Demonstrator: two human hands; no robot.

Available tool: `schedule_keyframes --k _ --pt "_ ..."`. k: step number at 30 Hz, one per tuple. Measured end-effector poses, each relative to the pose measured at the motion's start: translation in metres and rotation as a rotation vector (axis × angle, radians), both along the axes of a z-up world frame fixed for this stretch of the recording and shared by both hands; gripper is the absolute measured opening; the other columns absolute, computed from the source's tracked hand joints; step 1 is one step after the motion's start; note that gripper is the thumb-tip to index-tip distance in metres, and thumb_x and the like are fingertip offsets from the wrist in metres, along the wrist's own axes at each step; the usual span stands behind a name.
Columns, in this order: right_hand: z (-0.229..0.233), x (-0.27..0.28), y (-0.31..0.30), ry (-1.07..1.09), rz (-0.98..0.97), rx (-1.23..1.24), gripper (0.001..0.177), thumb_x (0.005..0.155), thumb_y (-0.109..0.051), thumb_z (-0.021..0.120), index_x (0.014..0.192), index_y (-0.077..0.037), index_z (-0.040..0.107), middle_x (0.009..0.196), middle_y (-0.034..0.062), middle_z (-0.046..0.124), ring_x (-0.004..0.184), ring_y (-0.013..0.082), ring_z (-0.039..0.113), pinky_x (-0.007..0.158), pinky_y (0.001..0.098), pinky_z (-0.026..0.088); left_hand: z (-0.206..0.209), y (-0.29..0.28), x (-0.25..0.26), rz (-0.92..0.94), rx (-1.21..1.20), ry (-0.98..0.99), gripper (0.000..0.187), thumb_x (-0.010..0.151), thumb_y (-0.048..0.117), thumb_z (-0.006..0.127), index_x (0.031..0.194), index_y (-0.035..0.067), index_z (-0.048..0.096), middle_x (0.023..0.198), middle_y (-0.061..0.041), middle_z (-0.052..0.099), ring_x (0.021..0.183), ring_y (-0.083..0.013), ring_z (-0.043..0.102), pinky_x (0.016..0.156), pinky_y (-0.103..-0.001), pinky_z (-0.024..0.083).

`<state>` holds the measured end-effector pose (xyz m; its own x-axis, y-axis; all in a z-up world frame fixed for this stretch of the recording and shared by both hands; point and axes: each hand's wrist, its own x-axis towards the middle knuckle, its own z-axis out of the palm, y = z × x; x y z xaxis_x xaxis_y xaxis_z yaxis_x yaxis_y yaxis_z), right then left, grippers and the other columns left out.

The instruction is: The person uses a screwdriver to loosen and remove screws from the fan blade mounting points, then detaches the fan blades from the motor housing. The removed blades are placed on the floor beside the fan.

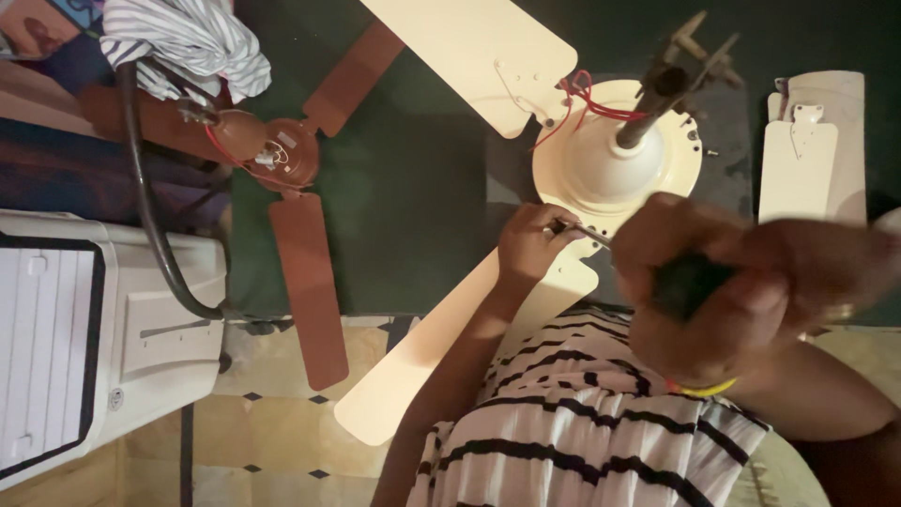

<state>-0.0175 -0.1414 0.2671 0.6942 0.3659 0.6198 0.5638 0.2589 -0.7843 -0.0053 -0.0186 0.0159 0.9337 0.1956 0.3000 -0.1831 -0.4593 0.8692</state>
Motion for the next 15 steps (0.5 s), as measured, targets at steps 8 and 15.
schedule_keyframes --k 8,15 --pt "-0.005 0.024 -0.005 -0.074 0.449 -0.143 0.039 0.115 -0.036 0.034 0.102 -0.004 0.051 0.057 0.003 0.053 0.045 0.0119 0.055 0.044 0.0311 0.047 -0.004 0.003 -0.003 -0.052 -0.056 -0.032 0.019 0.08 0.016 0.083 0.097 0.015 0.076 0.09 0.004 0.073 0.085 -0.0171 0.061 0.076 -0.03 0.055" --pt "0.016 0.067 -0.011 0.177 0.684 0.005 0.032 0.111 -0.038 0.046 0.103 -0.008 0.053 0.057 0.0079 0.056 0.041 0.0086 0.048 0.041 0.0287 0.039 -0.004 0.004 0.002 -0.055 0.114 -0.011 0.013 0.082 0.027 0.081 0.091 0.018 0.082 0.091 0.009 0.075 0.09 -0.0184 0.057 0.087 -0.032 0.052"
